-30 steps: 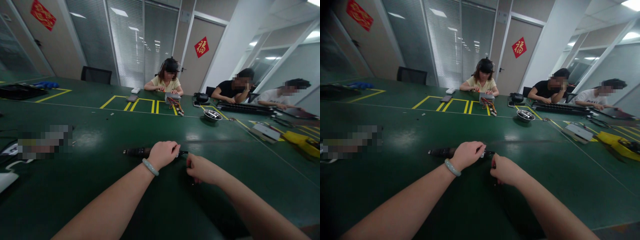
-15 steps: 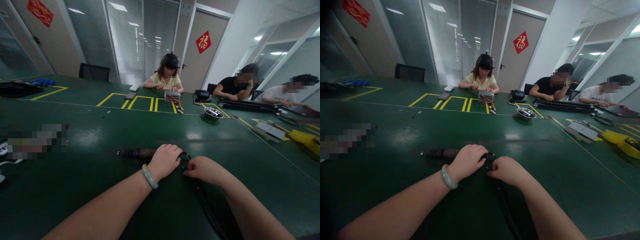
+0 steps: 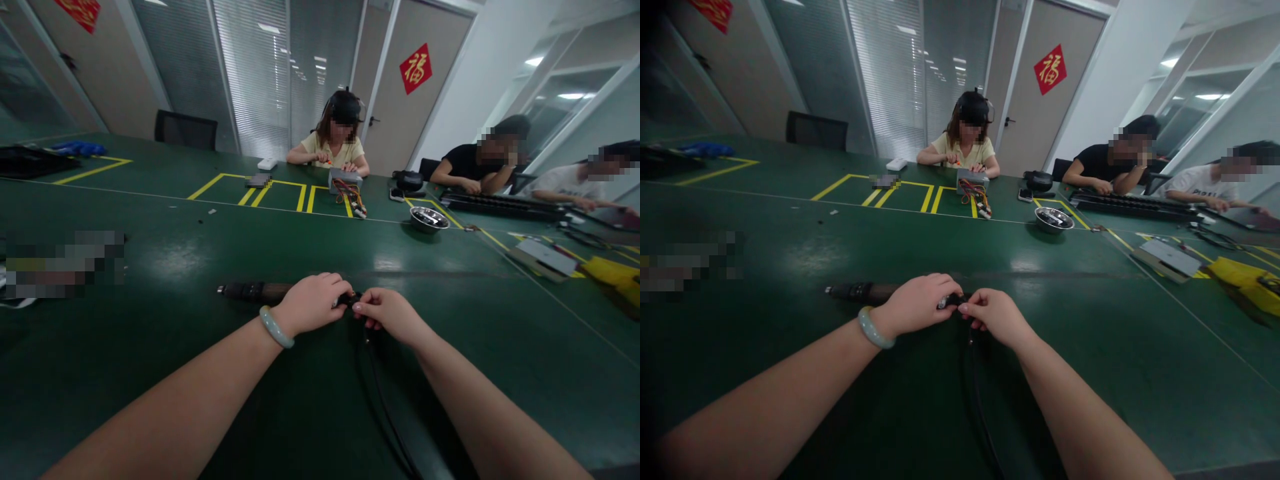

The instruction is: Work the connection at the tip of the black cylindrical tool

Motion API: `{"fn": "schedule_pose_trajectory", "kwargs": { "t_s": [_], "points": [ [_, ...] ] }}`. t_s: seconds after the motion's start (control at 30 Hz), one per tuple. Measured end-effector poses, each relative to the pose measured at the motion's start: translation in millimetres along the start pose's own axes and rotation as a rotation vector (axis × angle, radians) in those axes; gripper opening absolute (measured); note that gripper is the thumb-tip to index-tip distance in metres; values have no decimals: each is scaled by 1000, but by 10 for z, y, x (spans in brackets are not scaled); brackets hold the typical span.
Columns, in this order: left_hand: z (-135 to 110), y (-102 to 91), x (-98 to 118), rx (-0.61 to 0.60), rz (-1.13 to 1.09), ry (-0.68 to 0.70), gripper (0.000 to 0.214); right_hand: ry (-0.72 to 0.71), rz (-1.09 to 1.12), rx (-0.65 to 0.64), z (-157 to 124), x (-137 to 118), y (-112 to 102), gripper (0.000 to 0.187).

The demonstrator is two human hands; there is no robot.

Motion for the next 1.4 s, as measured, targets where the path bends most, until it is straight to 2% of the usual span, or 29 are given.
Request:
{"fn": "schedule_pose_trajectory", "kwargs": {
  "t_s": [0.2, 0.4, 0.67, 0.9, 1.4],
  "points": [
    [-29, -2, -3, 44, 16, -21, 17, 85, -107, 60, 27, 97, -148, 21],
    [-23, 50, 26, 85, 65, -112, 18, 7, -336, 152, -72, -69, -215, 14],
    [9, 68, -15, 110, -1, -109, 11, -63, -550, 332, -166, -228, -372, 10],
    [4, 54, -8, 114, -30, -106, 10, -165, -523, 332, -141, -322, -249, 7],
    [5, 63, -14, 108, -13, -107, 7, -220, -537, 340, -129, -358, -216, 9]
  ]
}}
Point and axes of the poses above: each hand's wrist, its own z-axis towards the middle knuckle, its own y-axis out of the palm, x = y × z, the point moved 10 cm from there along z, towards the middle knuckle, and after that the axes turned 1 degree about -z, right-handed, at the moved point
